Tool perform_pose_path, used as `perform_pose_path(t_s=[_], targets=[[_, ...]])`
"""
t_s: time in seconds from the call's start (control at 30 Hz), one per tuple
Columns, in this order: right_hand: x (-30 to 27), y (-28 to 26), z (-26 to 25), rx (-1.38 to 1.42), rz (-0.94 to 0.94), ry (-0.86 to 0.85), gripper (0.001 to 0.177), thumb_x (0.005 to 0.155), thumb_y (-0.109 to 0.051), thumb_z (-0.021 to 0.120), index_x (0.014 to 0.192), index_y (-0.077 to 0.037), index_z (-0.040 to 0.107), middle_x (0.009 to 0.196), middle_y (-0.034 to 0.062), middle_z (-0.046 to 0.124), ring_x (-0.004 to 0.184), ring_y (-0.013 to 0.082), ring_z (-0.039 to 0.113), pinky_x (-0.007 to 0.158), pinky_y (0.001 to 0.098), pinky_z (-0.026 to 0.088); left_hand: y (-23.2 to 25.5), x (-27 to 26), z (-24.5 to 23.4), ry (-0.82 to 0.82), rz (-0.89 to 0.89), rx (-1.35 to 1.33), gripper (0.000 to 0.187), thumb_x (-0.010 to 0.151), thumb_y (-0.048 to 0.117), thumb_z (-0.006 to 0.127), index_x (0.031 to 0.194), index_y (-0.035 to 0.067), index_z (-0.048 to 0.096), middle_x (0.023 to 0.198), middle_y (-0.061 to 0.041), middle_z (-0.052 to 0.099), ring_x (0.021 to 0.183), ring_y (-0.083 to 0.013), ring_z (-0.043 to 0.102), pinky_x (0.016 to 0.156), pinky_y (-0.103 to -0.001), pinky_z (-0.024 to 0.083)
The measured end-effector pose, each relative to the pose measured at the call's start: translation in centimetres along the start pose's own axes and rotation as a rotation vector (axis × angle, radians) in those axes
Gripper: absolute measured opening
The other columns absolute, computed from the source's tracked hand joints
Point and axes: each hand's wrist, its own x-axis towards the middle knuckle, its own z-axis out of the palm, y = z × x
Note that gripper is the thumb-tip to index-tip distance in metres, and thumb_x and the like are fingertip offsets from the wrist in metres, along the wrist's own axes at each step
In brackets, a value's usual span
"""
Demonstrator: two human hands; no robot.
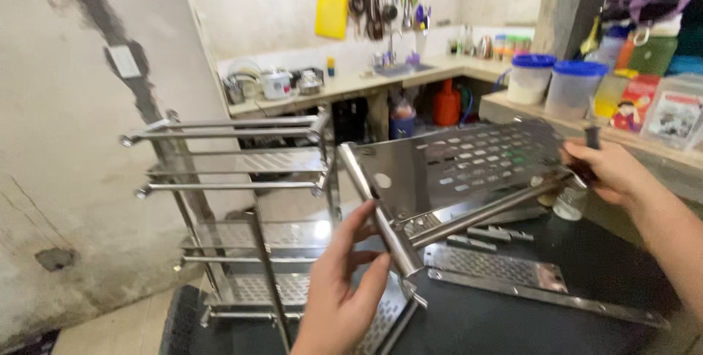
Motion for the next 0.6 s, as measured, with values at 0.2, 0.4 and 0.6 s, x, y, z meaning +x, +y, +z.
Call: perform_pose_path(t_s=[0.2, 0.4, 0.6], targets=[[1.8, -8.3, 12.3, 0.033, -0.104, -0.225, 0.018, 0.089, -0.018, 0.073, 0.101, -0.005, 0.067, 0.093, 0.0041, 0.065, 0.085, 0.0166, 0.062, 0.079, 0.0342, 0.053, 2.4, -1.6, -6.9, 0.356, 0.479, 0.515, 0.079, 0.073, 0.003, 0.071, 0.148, 0.001, 0.049, 0.138, -0.021, 0.056, 0.131, -0.0315, 0.059, 0.11, -0.044, 0.048], [1.4, -9.9, 24.1, 0.001, -0.064, -0.383, 0.018, 0.09, -0.015, 0.072, 0.102, -0.004, 0.066, 0.09, 0.0057, 0.067, 0.084, 0.0182, 0.065, 0.079, 0.0333, 0.053, -5.9, -2.8, -8.2, 0.815, 0.25, 0.125, 0.115, 0.074, 0.012, 0.08, 0.168, 0.007, 0.014, 0.148, -0.02, 0.049, 0.126, -0.0269, 0.059, 0.092, -0.039, 0.055], [2.6, -9.0, 27.0, -0.036, -0.094, -0.408, 0.016, 0.091, -0.013, 0.07, 0.103, -0.002, 0.068, 0.089, 0.006, 0.068, 0.08, 0.0168, 0.064, 0.074, 0.031, 0.053, -15.1, -1.5, -9.0, 0.756, 0.22, -0.097, 0.088, 0.085, 0.013, 0.074, 0.159, 0.006, 0.027, 0.136, -0.016, 0.055, 0.113, -0.0215, 0.06, 0.086, -0.034, 0.054]])
